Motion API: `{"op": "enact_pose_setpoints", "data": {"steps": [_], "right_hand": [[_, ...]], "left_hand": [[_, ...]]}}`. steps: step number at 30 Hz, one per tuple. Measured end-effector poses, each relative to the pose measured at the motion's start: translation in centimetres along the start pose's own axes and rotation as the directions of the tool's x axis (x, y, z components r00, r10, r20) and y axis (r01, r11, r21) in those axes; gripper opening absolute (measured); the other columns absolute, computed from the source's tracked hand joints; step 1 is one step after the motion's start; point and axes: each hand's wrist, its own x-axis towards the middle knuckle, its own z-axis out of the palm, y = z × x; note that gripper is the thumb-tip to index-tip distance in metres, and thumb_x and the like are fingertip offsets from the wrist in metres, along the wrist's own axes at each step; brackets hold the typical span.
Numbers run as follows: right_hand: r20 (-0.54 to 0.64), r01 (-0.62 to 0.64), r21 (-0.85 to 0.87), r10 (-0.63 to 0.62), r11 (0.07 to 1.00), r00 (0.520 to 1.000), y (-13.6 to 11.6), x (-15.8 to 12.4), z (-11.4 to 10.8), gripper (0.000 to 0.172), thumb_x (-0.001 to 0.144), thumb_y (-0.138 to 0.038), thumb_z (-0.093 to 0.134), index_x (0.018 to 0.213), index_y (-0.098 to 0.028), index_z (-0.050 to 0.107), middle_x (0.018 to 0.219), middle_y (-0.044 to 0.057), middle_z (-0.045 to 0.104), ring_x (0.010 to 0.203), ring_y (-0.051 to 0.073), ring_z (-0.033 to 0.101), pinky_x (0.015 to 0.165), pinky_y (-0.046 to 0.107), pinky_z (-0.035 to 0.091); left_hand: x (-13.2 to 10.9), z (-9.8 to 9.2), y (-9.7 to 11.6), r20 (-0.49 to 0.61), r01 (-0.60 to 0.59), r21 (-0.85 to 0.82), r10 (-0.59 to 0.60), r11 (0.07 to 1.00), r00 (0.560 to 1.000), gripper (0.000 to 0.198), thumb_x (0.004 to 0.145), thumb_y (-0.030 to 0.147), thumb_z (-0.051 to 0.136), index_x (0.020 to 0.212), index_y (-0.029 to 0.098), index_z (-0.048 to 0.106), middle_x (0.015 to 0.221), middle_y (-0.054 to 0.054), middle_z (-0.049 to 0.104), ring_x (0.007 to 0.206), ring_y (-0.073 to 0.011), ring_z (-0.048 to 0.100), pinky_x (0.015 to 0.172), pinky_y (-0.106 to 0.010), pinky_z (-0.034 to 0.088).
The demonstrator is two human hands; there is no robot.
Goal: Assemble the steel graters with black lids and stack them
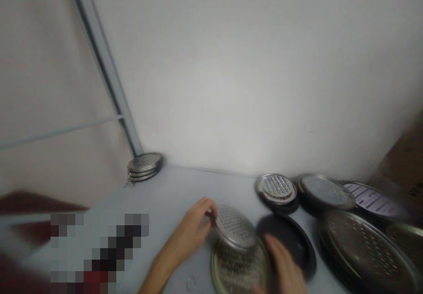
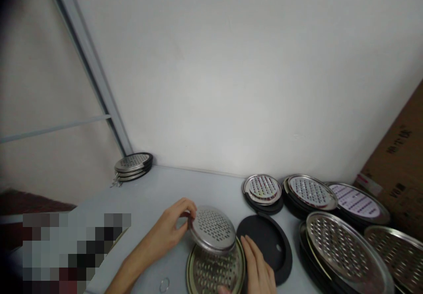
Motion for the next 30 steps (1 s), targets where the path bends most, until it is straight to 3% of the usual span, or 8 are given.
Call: {"op": "enact_pose_setpoints", "data": {"steps": [4, 9, 12, 15, 18, 21, 24, 30], "right_hand": [[0.063, 0.061, -0.068, -0.057, 0.996, 0.996, 0.4, -0.8, 0.7, 0.076, 0.090, -0.039, 0.055, 0.158, -0.026, 0.024, 0.145, 0.015, 0.055, 0.122, 0.035, 0.061, 0.088, 0.045, 0.054], [0.070, 0.137, -0.166, -0.126, 0.977, 0.990, 0.7, -1.4, 1.9, 0.076, 0.090, -0.017, 0.049, 0.159, -0.028, 0.021, 0.144, 0.012, 0.057, 0.120, 0.030, 0.063, 0.089, 0.041, 0.052], [0.081, 0.154, -0.161, -0.142, 0.975, 0.986, 0.9, -1.4, 2.0, 0.068, 0.093, -0.020, 0.048, 0.158, -0.028, 0.027, 0.145, 0.011, 0.057, 0.122, 0.030, 0.063, 0.089, 0.040, 0.052], [0.087, 0.150, -0.130, -0.140, 0.980, 0.986, 0.8, -1.3, 1.8, 0.061, 0.096, -0.030, 0.048, 0.155, -0.025, 0.034, 0.145, 0.012, 0.057, 0.122, 0.032, 0.062, 0.090, 0.041, 0.051], [0.095, 0.134, -0.118, -0.123, 0.984, 0.988, 0.4, -1.0, 1.3, 0.065, 0.093, -0.044, 0.054, 0.152, -0.022, 0.038, 0.145, 0.016, 0.056, 0.121, 0.036, 0.062, 0.090, 0.044, 0.050], [0.112, 0.135, -0.088, -0.125, 0.987, 0.986, -0.2, -0.6, 0.4, 0.090, 0.081, -0.062, 0.064, 0.152, -0.016, 0.035, 0.147, 0.022, 0.051, 0.123, 0.041, 0.059, 0.093, 0.048, 0.048], [0.140, 0.138, -0.044, -0.130, 0.989, 0.982, -0.7, -0.2, -0.7, 0.109, 0.068, -0.070, 0.073, 0.153, -0.014, 0.033, 0.147, 0.024, 0.050, 0.124, 0.043, 0.056, 0.097, 0.050, 0.045], [0.168, 0.129, -0.029, -0.122, 0.991, 0.978, -1.5, 0.3, -2.1, 0.106, 0.068, -0.065, 0.075, 0.151, -0.014, 0.035, 0.148, 0.022, 0.049, 0.127, 0.040, 0.054, 0.101, 0.048, 0.041]], "left_hand": [[-0.6, -0.4, -0.4, 0.199, 0.032, -0.011, -0.029, 0.999, 0.980, 0.024, 0.072, 0.003, 0.048, 0.086, 0.021, 0.055, 0.103, -0.003, 0.062, 0.101, -0.0176, 0.058, 0.094, -0.029, 0.046], [-1.2, -0.5, -0.6, 0.407, 0.044, -0.010, -0.036, 0.999, 0.913, 0.030, 0.066, -0.001, 0.045, 0.083, 0.021, 0.056, 0.108, -0.003, 0.062, 0.102, -0.0167, 0.058, 0.098, -0.030, 0.045], [-1.1, 0.3, -1.2, 0.292, 0.099, 0.037, -0.105, 0.994, 0.951, 0.031, 0.077, 0.003, 0.041, 0.093, 0.021, 0.059, 0.107, -0.005, 0.063, 0.103, -0.0179, 0.059, 0.098, -0.032, 0.045], [-0.8, 1.7, -1.7, 0.170, 0.190, 0.089, -0.203, 0.978, 0.964, 0.025, 0.089, 0.019, 0.048, 0.111, 0.020, 0.060, 0.115, -0.008, 0.065, 0.110, -0.0224, 0.058, 0.101, -0.036, 0.043], [-0.6, 2.8, -1.8, 0.193, 0.202, 0.121, -0.223, 0.972, 0.956, 0.035, 0.088, 0.030, 0.057, 0.122, 0.019, 0.060, 0.122, -0.011, 0.064, 0.115, -0.0254, 0.056, 0.105, -0.039, 0.041], [-0.6, 3.2, -1.3, 0.192, 0.231, 0.176, -0.263, 0.957, 0.945, 0.042, 0.090, 0.032, 0.054, 0.128, 0.015, 0.059, 0.118, -0.013, 0.064, 0.108, -0.0258, 0.059, 0.101, -0.040, 0.043], [-0.6, 3.4, -0.8, 0.215, 0.217, 0.219, -0.264, 0.951, 0.940, 0.036, 0.094, 0.033, 0.048, 0.121, 0.015, 0.064, 0.112, -0.013, 0.065, 0.104, -0.0261, 0.060, 0.098, -0.040, 0.045], [-0.7, 4.3, -0.3, 0.197, 0.198, 0.302, -0.264, 0.933, 0.944, 0.031, 0.096, 0.033, 0.046, 0.111, 0.017, 0.068, 0.109, -0.013, 0.065, 0.103, -0.0263, 0.061, 0.095, -0.038, 0.045]]}}
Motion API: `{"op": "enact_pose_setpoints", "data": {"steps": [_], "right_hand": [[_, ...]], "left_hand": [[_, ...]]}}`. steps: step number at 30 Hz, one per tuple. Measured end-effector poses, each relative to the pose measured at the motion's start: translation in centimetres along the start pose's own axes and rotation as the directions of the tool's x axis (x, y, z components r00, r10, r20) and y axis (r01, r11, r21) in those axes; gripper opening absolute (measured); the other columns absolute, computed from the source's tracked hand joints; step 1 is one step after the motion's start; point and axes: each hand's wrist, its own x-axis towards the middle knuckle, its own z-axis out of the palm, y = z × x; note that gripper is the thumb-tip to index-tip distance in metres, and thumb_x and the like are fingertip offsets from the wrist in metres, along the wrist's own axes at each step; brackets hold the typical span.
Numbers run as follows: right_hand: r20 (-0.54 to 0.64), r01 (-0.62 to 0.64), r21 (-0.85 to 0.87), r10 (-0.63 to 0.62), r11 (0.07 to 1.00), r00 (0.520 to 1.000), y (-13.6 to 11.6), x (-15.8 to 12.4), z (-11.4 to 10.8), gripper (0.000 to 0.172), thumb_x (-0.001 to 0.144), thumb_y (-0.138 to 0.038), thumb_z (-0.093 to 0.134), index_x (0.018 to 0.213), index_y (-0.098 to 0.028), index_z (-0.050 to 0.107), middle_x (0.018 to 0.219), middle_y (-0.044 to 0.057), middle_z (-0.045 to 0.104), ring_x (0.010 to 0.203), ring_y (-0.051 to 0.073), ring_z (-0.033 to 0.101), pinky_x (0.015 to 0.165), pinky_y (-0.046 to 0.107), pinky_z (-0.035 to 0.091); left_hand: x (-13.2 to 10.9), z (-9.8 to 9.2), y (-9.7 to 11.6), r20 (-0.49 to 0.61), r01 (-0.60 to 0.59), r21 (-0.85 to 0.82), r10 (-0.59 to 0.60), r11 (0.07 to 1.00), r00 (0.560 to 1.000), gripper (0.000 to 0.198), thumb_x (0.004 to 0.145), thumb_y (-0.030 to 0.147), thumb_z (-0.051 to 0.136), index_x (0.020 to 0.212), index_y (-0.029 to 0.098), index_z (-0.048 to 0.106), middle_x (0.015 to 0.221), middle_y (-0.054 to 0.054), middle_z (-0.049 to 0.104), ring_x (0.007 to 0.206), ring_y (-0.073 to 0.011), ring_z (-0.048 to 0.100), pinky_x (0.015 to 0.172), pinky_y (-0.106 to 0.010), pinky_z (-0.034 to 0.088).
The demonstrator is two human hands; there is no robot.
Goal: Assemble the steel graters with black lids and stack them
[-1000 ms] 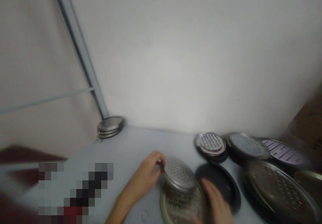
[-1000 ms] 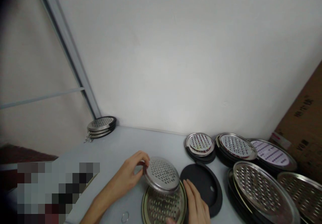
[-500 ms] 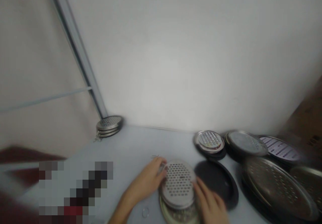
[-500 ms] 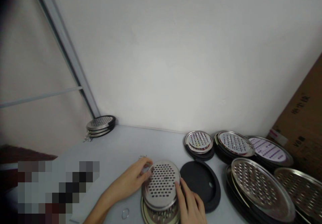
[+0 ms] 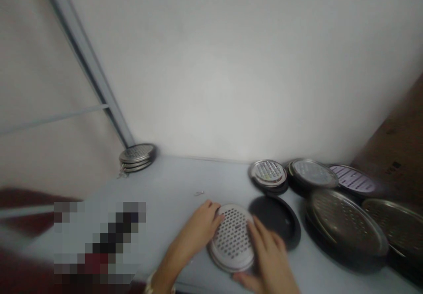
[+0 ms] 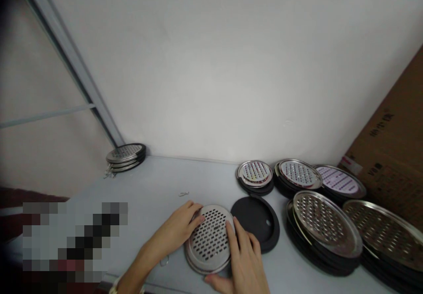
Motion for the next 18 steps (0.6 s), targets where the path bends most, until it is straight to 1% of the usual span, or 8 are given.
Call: {"op": "enact_pose_setpoints", "data": {"steps": [5, 8, 11, 13, 15, 16, 18], "right_hand": [[-0.019, -0.016, -0.055, 0.015, 0.998, 1.000, -0.1, 0.1, -0.4, 0.096, 0.065, -0.069, 0.075, 0.141, -0.018, 0.048, 0.144, 0.020, 0.055, 0.128, 0.043, 0.052, 0.100, 0.051, 0.038], [0.000, -0.042, -0.055, 0.042, 0.998, 0.999, -0.4, 0.2, -0.6, 0.092, 0.062, -0.067, 0.078, 0.136, -0.017, 0.053, 0.141, 0.021, 0.057, 0.125, 0.042, 0.055, 0.098, 0.051, 0.039], [0.024, -0.067, -0.044, 0.068, 0.997, 0.997, -0.8, 0.4, -0.7, 0.087, 0.063, -0.062, 0.078, 0.134, -0.016, 0.054, 0.140, 0.023, 0.057, 0.124, 0.041, 0.056, 0.097, 0.050, 0.040], [0.033, -0.074, -0.033, 0.075, 0.997, 0.997, -0.9, 0.5, -0.8, 0.085, 0.064, -0.058, 0.078, 0.134, -0.016, 0.053, 0.141, 0.023, 0.057, 0.124, 0.041, 0.056, 0.097, 0.050, 0.041], [0.037, -0.075, -0.016, 0.076, 0.997, 0.996, -1.1, 0.6, -0.8, 0.086, 0.064, -0.054, 0.079, 0.135, -0.015, 0.053, 0.141, 0.024, 0.055, 0.125, 0.042, 0.055, 0.098, 0.052, 0.040], [0.035, -0.074, -0.009, 0.074, 0.997, 0.997, -1.1, 0.7, -0.8, 0.086, 0.063, -0.052, 0.079, 0.135, -0.013, 0.052, 0.141, 0.026, 0.055, 0.125, 0.043, 0.055, 0.098, 0.053, 0.040], [0.030, -0.067, 0.001, 0.067, 0.998, 0.997, -1.2, 0.8, -0.8, 0.087, 0.062, -0.049, 0.079, 0.135, -0.011, 0.052, 0.141, 0.027, 0.054, 0.125, 0.044, 0.054, 0.098, 0.055, 0.040]], "left_hand": [[-0.1, 0.7, 0.2, -0.056, -0.023, 0.062, 0.027, 0.998, 0.998, 0.029, 0.096, 0.032, 0.048, 0.110, 0.017, 0.069, 0.107, -0.012, 0.064, 0.102, -0.0264, 0.060, 0.094, -0.037, 0.045], [-0.2, 0.8, 0.4, -0.036, 0.024, 0.101, -0.020, 0.995, 0.999, 0.033, 0.097, 0.036, 0.047, 0.116, 0.015, 0.065, 0.109, -0.014, 0.065, 0.100, -0.0280, 0.063, 0.091, -0.038, 0.046], [-0.2, 0.9, 0.3, -0.038, 0.055, 0.101, -0.052, 0.993, 0.998, 0.040, 0.097, 0.042, 0.046, 0.121, 0.013, 0.060, 0.115, -0.018, 0.066, 0.105, -0.0310, 0.064, 0.091, -0.039, 0.046], [-0.1, 1.0, 0.0, -0.045, 0.062, 0.070, -0.059, 0.996, 0.997, 0.040, 0.097, 0.044, 0.045, 0.115, 0.013, 0.062, 0.114, -0.018, 0.067, 0.106, -0.0312, 0.064, 0.091, -0.039, 0.046], [0.1, 1.0, -0.3, -0.026, 0.081, 0.010, -0.081, 0.997, 0.996, 0.039, 0.097, 0.046, 0.042, 0.105, 0.014, 0.063, 0.107, -0.017, 0.069, 0.101, -0.0304, 0.066, 0.089, -0.039, 0.046], [0.2, 1.0, -0.4, -0.010, 0.094, -0.038, -0.094, 0.995, 0.996, 0.039, 0.097, 0.047, 0.042, 0.104, 0.014, 0.063, 0.105, -0.016, 0.071, 0.100, -0.0299, 0.067, 0.089, -0.039, 0.047], [0.3, 0.9, -0.6, 0.015, 0.102, -0.162, -0.101, 0.982, 0.995, 0.039, 0.095, 0.045, 0.044, 0.111, 0.015, 0.062, 0.108, -0.016, 0.072, 0.101, -0.0287, 0.068, 0.089, -0.038, 0.048]]}}
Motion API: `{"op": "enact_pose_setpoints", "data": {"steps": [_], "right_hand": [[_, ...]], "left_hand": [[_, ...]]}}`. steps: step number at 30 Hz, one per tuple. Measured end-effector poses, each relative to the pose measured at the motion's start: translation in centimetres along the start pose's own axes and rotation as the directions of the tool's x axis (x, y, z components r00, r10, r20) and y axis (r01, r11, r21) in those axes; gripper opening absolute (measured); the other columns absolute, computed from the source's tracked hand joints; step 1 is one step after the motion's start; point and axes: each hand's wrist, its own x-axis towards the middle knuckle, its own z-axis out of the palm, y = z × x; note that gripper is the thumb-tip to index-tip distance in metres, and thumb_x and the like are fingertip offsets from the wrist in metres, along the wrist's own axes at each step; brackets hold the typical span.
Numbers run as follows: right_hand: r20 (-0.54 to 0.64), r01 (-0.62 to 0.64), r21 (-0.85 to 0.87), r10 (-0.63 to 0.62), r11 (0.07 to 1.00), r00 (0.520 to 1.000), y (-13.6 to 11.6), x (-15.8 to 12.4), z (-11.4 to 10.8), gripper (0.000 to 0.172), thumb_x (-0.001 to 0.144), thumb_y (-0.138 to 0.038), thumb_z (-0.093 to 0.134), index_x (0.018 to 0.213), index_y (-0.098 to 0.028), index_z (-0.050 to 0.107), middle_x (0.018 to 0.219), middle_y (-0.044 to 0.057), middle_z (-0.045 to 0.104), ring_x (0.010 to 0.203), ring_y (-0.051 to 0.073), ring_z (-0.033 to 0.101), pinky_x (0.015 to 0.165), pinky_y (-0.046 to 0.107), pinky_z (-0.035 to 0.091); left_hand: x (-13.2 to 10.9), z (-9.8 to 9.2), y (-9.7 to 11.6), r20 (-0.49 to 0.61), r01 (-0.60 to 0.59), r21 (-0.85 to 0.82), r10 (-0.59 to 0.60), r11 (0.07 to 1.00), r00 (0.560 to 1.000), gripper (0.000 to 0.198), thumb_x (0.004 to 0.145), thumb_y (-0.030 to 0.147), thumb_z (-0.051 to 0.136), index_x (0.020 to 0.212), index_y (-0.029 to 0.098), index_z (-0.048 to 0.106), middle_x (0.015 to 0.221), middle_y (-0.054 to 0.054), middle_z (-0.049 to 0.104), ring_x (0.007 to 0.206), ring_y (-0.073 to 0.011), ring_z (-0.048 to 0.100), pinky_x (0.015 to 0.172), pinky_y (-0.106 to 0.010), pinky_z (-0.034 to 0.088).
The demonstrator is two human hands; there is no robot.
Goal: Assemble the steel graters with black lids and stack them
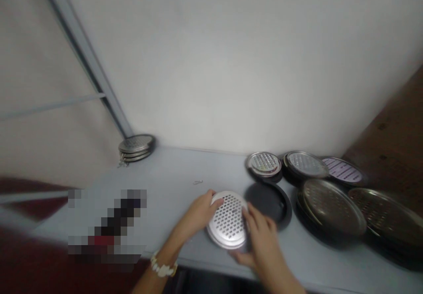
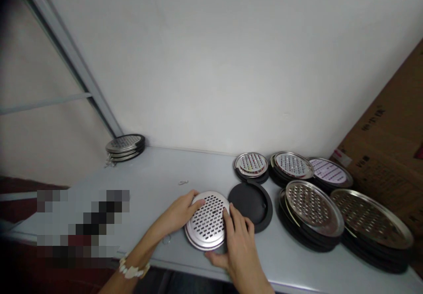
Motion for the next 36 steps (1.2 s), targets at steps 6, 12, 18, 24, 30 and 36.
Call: {"op": "enact_pose_setpoints", "data": {"steps": [6, 12, 18, 24, 30, 36], "right_hand": [[0.023, 0.054, 0.066, -0.056, 0.996, 0.998, 0.7, 0.3, -1.2, 0.084, 0.072, -0.057, 0.073, 0.140, -0.014, 0.048, 0.139, 0.023, 0.056, 0.126, 0.039, 0.055, 0.100, 0.050, 0.040], [-0.169, -0.241, 0.035, 0.244, 0.970, 0.955, 4.7, 1.1, -3.3, 0.051, 0.096, -0.050, 0.049, 0.136, -0.019, 0.050, 0.135, 0.017, 0.058, 0.130, 0.038, 0.048, 0.102, 0.056, 0.038], [-0.106, -0.313, 0.179, 0.335, 0.933, 0.936, 6.6, 1.0, -3.4, 0.044, 0.096, -0.027, 0.040, 0.136, -0.012, 0.046, 0.135, 0.018, 0.050, 0.127, 0.030, 0.052, 0.107, 0.047, 0.044], [-0.016, -0.325, 0.371, 0.356, 0.870, 0.935, 4.8, 1.2, -3.1, 0.044, 0.093, -0.029, 0.045, 0.134, -0.014, 0.050, 0.134, 0.016, 0.057, 0.125, 0.027, 0.056, 0.109, 0.046, 0.044], [0.014, -0.386, 0.549, 0.454, 0.741, 0.891, 4.1, 1.5, -2.8, 0.042, 0.089, -0.033, 0.052, 0.125, -0.015, 0.062, 0.126, 0.015, 0.067, 0.118, 0.030, 0.063, 0.107, 0.049, 0.047], [0.059, -0.415, 0.671, 0.513, 0.614, 0.856, 2.7, 1.8, -3.5, 0.046, 0.089, -0.037, 0.055, 0.128, -0.015, 0.063, 0.131, 0.015, 0.066, 0.121, 0.030, 0.062, 0.105, 0.048, 0.049]], "left_hand": [[0.6, -0.7, -0.4, -0.004, -0.072, -0.229, 0.073, 0.971, 0.997, 0.040, 0.091, 0.045, 0.050, 0.114, 0.016, 0.065, 0.117, -0.013, 0.072, 0.108, -0.0269, 0.066, 0.097, -0.038, 0.048], [1.3, -0.6, -0.9, -0.094, -0.062, -0.450, 0.022, 0.891, 0.995, 0.045, 0.092, 0.046, 0.050, 0.118, 0.012, 0.062, 0.117, -0.015, 0.071, 0.108, -0.0273, 0.066, 0.094, -0.039, 0.051], [1.1, 0.9, -0.2, 0.024, 0.062, -0.539, -0.059, 0.840, 0.998, 0.059, 0.094, 0.050, 0.044, 0.142, 0.015, 0.040, 0.080, -0.003, 0.068, 0.056, -0.0162, 0.060, 0.049, -0.026, 0.047], [1.0, 1.9, 0.4, 0.104, 0.069, -0.482, -0.022, 0.874, 0.994, 0.061, 0.086, 0.046, 0.057, 0.136, 0.014, 0.043, 0.080, -0.003, 0.067, 0.048, -0.0130, 0.058, 0.043, -0.023, 0.046], [0.5, 1.2, 0.9, 0.091, 0.020, -0.270, 0.004, 0.963, 0.996, 0.050, 0.089, 0.045, 0.053, 0.128, 0.014, 0.049, 0.076, -0.004, 0.069, 0.047, -0.0157, 0.063, 0.043, -0.023, 0.045], [0.1, 0.9, 2.1, 0.102, 0.014, -0.219, 0.008, 0.976, 0.995, 0.042, 0.092, 0.045, 0.048, 0.122, 0.016, 0.050, 0.074, -0.004, 0.069, 0.047, -0.0170, 0.063, 0.044, -0.024, 0.044]]}}
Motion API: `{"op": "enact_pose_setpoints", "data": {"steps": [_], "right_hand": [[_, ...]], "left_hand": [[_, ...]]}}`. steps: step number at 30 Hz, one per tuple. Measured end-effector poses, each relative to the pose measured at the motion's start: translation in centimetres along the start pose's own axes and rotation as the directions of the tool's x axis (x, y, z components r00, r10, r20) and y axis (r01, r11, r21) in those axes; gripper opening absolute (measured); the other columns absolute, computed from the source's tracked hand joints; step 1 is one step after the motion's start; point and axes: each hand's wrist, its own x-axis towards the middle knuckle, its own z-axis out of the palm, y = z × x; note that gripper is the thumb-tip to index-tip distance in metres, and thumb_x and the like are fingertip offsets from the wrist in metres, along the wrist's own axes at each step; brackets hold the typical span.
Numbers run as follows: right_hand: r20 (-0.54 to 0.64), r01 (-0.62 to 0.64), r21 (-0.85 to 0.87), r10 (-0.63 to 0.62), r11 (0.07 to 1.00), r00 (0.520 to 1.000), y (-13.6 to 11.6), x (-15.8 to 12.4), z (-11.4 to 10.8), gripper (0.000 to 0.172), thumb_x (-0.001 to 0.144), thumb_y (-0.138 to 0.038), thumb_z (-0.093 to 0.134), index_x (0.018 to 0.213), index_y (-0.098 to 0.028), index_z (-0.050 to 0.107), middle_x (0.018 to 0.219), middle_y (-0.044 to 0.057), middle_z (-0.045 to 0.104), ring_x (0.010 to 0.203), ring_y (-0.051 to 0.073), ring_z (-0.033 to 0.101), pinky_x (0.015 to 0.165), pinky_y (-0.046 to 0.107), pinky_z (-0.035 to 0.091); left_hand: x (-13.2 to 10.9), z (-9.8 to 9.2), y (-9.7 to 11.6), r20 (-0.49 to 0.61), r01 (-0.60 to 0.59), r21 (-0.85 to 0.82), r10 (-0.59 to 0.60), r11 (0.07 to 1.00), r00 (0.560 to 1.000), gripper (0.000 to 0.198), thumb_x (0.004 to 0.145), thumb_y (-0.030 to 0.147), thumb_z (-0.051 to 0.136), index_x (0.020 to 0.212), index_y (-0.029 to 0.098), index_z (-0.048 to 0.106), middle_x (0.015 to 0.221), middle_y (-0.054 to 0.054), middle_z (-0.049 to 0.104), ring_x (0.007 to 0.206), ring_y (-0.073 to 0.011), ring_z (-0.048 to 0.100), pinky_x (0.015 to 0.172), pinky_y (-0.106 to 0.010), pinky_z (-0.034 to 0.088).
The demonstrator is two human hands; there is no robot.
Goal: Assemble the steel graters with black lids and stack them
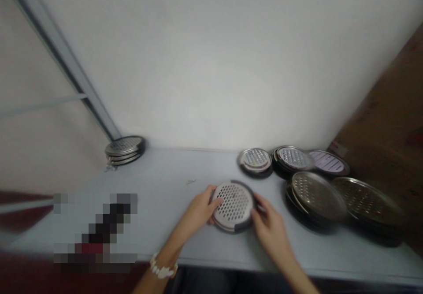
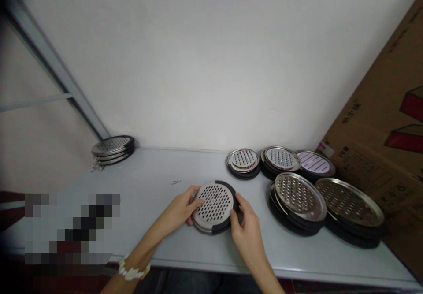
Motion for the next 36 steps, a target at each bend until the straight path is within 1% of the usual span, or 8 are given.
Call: {"op": "enact_pose_setpoints", "data": {"steps": [6, 9, 13, 19, 24, 28, 32, 36], "right_hand": [[0.037, -0.039, 0.098, 0.036, 0.994, 0.999, -2.0, -0.2, -1.1, 0.045, 0.093, -0.043, 0.053, 0.130, -0.018, 0.063, 0.134, 0.014, 0.064, 0.121, 0.030, 0.060, 0.105, 0.050, 0.048], [0.064, 0.022, 0.184, -0.034, 0.983, 0.997, -2.8, -0.4, -1.6, 0.045, 0.094, -0.044, 0.054, 0.135, -0.025, 0.057, 0.142, 0.011, 0.057, 0.128, 0.029, 0.055, 0.106, 0.047, 0.047], [0.030, 0.120, 0.242, -0.131, 0.963, 0.991, -2.9, -0.6, -1.7, 0.054, 0.093, -0.044, 0.059, 0.144, -0.032, 0.044, 0.152, 0.007, 0.043, 0.141, 0.027, 0.040, 0.116, 0.048, 0.035], [-0.057, 0.116, 0.237, -0.106, 0.965, 0.993, -2.0, -0.1, -1.4, 0.060, 0.091, -0.049, 0.060, 0.144, -0.029, 0.040, 0.146, 0.010, 0.041, 0.137, 0.029, 0.040, 0.107, 0.046, 0.044], [-0.109, 0.151, 0.150, -0.136, 0.977, 0.985, -1.8, -0.2, -0.9, 0.062, 0.090, -0.050, 0.061, 0.145, -0.028, 0.040, 0.143, 0.010, 0.041, 0.136, 0.031, 0.039, 0.111, 0.053, 0.038], [-0.141, 0.146, 0.115, -0.129, 0.983, 0.982, -1.6, -0.5, -0.6, 0.058, 0.090, -0.051, 0.060, 0.140, -0.026, 0.043, 0.138, 0.012, 0.045, 0.130, 0.032, 0.043, 0.104, 0.055, 0.043], [-0.164, 0.194, 0.029, -0.186, 0.981, 0.969, -1.6, -0.6, -0.8, 0.061, 0.088, -0.053, 0.063, 0.138, -0.023, 0.044, 0.135, 0.013, 0.048, 0.126, 0.033, 0.046, 0.106, 0.058, 0.039], [-0.149, 0.226, -0.058, -0.233, 0.972, 0.961, -2.0, -0.4, -1.1, 0.066, 0.089, -0.052, 0.062, 0.143, -0.022, 0.040, 0.139, 0.015, 0.046, 0.129, 0.034, 0.045, 0.110, 0.057, 0.035]], "left_hand": [[-0.2, 0.4, 0.3, -0.012, 0.029, 0.040, -0.029, 0.999, 1.000, 0.040, 0.096, 0.052, 0.040, 0.113, 0.018, 0.053, 0.063, 0.001, 0.061, 0.046, -0.0156, 0.056, 0.048, -0.024, 0.041], [-0.4, 0.7, -0.3, 0.128, 0.038, -0.123, -0.022, 0.992, 0.992, 0.053, 0.094, 0.066, 0.038, 0.115, 0.019, 0.053, 0.063, 0.003, 0.057, 0.046, -0.0134, 0.051, 0.046, -0.023, 0.040], [-0.8, 1.2, -0.7, 0.318, 0.120, -0.298, -0.020, 0.947, 0.948, 0.075, 0.087, 0.082, 0.030, 0.119, 0.018, 0.052, 0.059, 0.004, 0.052, 0.046, -0.0122, 0.048, 0.046, -0.022, 0.038], [-1.3, 0.8, 0.1, 0.378, -0.024, -0.448, 0.214, 0.893, 0.901, 0.095, 0.077, 0.088, 0.043, 0.142, 0.018, 0.035, 0.070, 0.004, 0.052, 0.058, -0.0108, 0.050, 0.054, -0.022, 0.040], [-1.3, 0.4, 0.1, 0.424, -0.057, -0.318, 0.195, 0.946, 0.884, 0.091, 0.079, 0.086, 0.044, 0.143, 0.022, 0.035, 0.074, 0.004, 0.052, 0.055, -0.0091, 0.048, 0.052, -0.021, 0.039], [-1.5, 0.4, 0.0, 0.484, -0.010, -0.195, 0.105, 0.981, 0.869, 0.087, 0.082, 0.086, 0.034, 0.140, 0.021, 0.040, 0.074, 0.001, 0.059, 0.052, -0.0107, 0.053, 0.051, -0.021, 0.040], [-2.0, -0.2, 0.7, 0.372, -0.096, -0.005, 0.091, 0.995, 0.924, 0.071, 0.089, 0.077, 0.037, 0.127, 0.020, 0.056, 0.075, -0.001, 0.064, 0.060, -0.0138, 0.056, 0.058, -0.023, 0.043], [-2.4, -1.1, 1.9, 0.253, -0.261, 0.092, 0.231, 0.961, 0.939, 0.054, 0.097, 0.063, 0.040, 0.104, 0.020, 0.071, 0.097, -0.007, 0.072, 0.090, -0.0212, 0.063, 0.082, -0.028, 0.045]]}}
